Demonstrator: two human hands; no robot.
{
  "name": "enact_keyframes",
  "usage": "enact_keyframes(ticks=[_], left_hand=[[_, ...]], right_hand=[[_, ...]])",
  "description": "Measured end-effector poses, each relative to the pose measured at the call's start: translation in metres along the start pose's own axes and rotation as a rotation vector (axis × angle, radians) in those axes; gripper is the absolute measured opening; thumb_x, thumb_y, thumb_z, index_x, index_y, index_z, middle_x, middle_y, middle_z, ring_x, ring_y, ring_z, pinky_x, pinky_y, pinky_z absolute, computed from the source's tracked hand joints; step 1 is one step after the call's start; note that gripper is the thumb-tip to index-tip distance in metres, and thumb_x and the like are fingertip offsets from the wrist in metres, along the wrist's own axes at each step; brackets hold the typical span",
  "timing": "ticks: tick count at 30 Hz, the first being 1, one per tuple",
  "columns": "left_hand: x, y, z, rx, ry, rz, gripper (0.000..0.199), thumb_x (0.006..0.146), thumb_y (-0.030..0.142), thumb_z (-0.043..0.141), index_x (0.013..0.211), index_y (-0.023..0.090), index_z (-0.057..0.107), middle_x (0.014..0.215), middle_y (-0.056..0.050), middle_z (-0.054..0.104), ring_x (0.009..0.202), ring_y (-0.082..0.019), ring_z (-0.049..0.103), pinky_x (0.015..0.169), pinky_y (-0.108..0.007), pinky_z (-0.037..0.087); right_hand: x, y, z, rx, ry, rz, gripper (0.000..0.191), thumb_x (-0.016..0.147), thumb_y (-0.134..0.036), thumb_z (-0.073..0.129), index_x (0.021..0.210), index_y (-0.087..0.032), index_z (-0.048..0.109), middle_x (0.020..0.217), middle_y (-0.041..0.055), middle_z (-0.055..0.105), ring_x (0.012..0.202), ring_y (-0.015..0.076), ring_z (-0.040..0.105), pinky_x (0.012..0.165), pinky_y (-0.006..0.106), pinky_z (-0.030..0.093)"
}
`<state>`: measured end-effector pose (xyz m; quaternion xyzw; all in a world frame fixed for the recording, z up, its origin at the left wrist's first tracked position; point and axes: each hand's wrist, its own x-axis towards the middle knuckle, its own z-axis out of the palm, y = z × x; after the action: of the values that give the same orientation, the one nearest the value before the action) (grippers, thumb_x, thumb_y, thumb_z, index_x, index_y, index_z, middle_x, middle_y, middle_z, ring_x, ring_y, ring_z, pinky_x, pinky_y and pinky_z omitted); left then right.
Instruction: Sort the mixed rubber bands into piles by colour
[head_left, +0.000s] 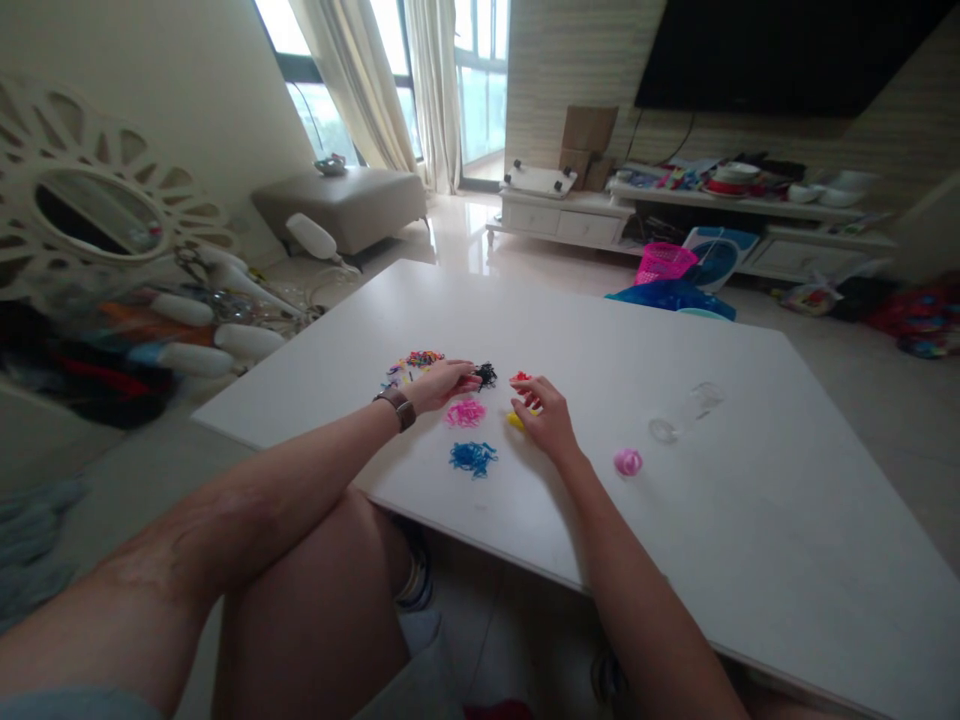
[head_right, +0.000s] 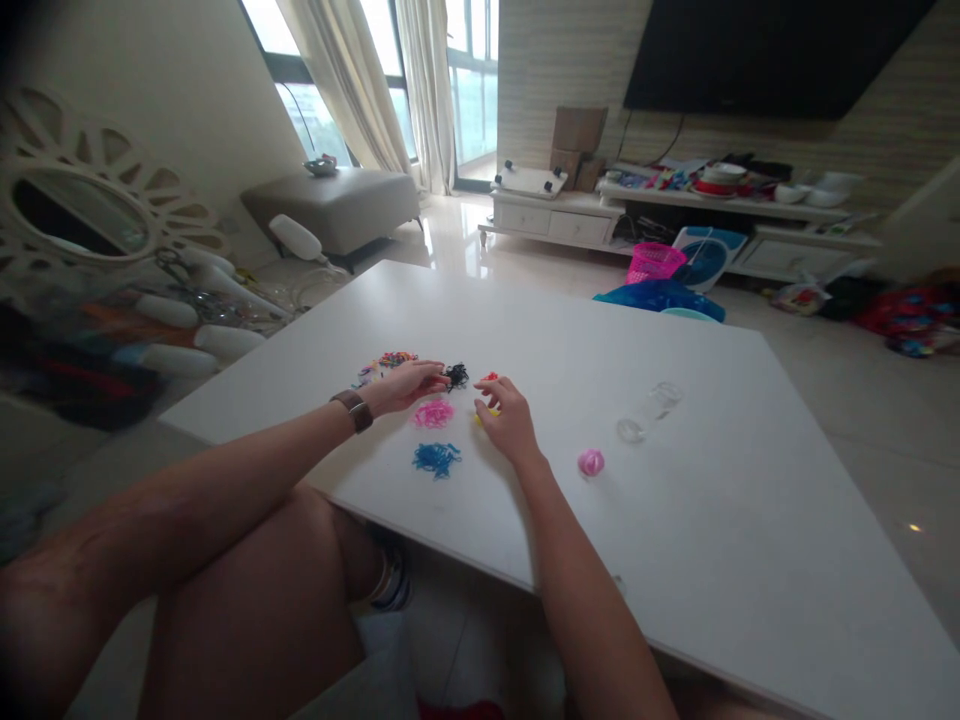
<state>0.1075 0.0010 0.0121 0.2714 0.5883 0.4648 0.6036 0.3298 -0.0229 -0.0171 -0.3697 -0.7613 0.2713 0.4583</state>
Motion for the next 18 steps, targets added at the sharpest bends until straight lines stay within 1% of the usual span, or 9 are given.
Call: enact_keyframes(ticks=[2,3,5,7,11,13,15,18], left_hand=[[-0.004,0.002,0.000,-0.049,-0.011,-0.035,0.018,0.090,0.013,0.063,0.107,0.010,0.062,0.082,-0.012,0.073,0.066,-0.014,0.069,0.072,-0.023,0.059],[-0.006,0.004,0.001,-0.071,-0.037,-0.055,0.020,0.089,0.015,0.062,0.109,0.009,0.061,0.084,-0.013,0.074,0.069,-0.015,0.071,0.074,-0.024,0.060],[-0.011,0.005,0.003,-0.096,-0.125,-0.097,0.021,0.088,0.015,0.062,0.108,0.009,0.061,0.086,-0.015,0.074,0.074,-0.019,0.073,0.079,-0.027,0.061],[-0.018,0.006,0.006,-0.088,-0.233,-0.126,0.017,0.088,0.012,0.060,0.105,0.008,0.062,0.087,-0.016,0.074,0.079,-0.020,0.074,0.081,-0.029,0.061],[-0.030,0.002,0.018,-0.076,-0.427,-0.167,0.014,0.088,0.008,0.058,0.102,0.009,0.064,0.086,-0.012,0.072,0.081,-0.017,0.074,0.081,-0.026,0.061],[-0.034,0.000,0.023,-0.082,-0.501,-0.183,0.019,0.088,0.005,0.057,0.104,0.009,0.065,0.089,-0.012,0.072,0.081,-0.016,0.073,0.081,-0.026,0.061],[-0.036,-0.002,0.026,-0.078,-0.529,-0.182,0.027,0.085,0.001,0.055,0.109,0.009,0.065,0.092,-0.012,0.071,0.083,-0.016,0.073,0.082,-0.027,0.061],[-0.037,-0.003,0.024,-0.075,-0.516,-0.178,0.038,0.082,-0.004,0.056,0.117,0.009,0.064,0.091,-0.011,0.070,0.084,-0.017,0.073,0.085,-0.029,0.061]], right_hand=[[0.000,0.001,0.001,-0.013,-0.003,0.002,0.021,0.085,-0.019,0.062,0.104,-0.022,0.070,0.100,0.0034,0.066,0.071,0.0135,0.060,0.067,0.029,0.051],[0.000,0.001,0.001,-0.021,-0.005,0.002,0.020,0.086,-0.019,0.061,0.104,-0.022,0.070,0.099,0.0036,0.065,0.072,0.0138,0.060,0.068,0.030,0.051],[0.000,0.001,0.001,-0.041,-0.008,-0.002,0.018,0.087,-0.020,0.062,0.102,-0.021,0.071,0.097,0.0038,0.065,0.074,0.0148,0.061,0.070,0.031,0.051],[0.000,0.000,0.002,-0.059,-0.012,-0.017,0.015,0.088,-0.022,0.063,0.100,-0.022,0.071,0.095,0.0040,0.064,0.077,0.0165,0.061,0.073,0.032,0.051],[-0.001,-0.005,0.002,-0.089,-0.039,-0.097,0.013,0.089,-0.023,0.066,0.099,-0.024,0.073,0.094,0.0047,0.065,0.091,0.0210,0.061,0.083,0.036,0.051],[-0.001,-0.006,0.002,-0.114,-0.075,-0.126,0.012,0.090,-0.021,0.066,0.098,-0.025,0.074,0.092,0.0047,0.064,0.092,0.0217,0.060,0.085,0.038,0.050],[-0.001,-0.005,0.002,-0.137,-0.109,-0.135,0.011,0.090,-0.020,0.065,0.095,-0.025,0.074,0.089,0.0046,0.064,0.090,0.0220,0.060,0.085,0.039,0.050],[0.000,-0.003,0.002,-0.138,-0.112,-0.147,0.008,0.089,-0.020,0.066,0.086,-0.024,0.073,0.089,0.0048,0.064,0.091,0.0226,0.060,0.085,0.039,0.050]])
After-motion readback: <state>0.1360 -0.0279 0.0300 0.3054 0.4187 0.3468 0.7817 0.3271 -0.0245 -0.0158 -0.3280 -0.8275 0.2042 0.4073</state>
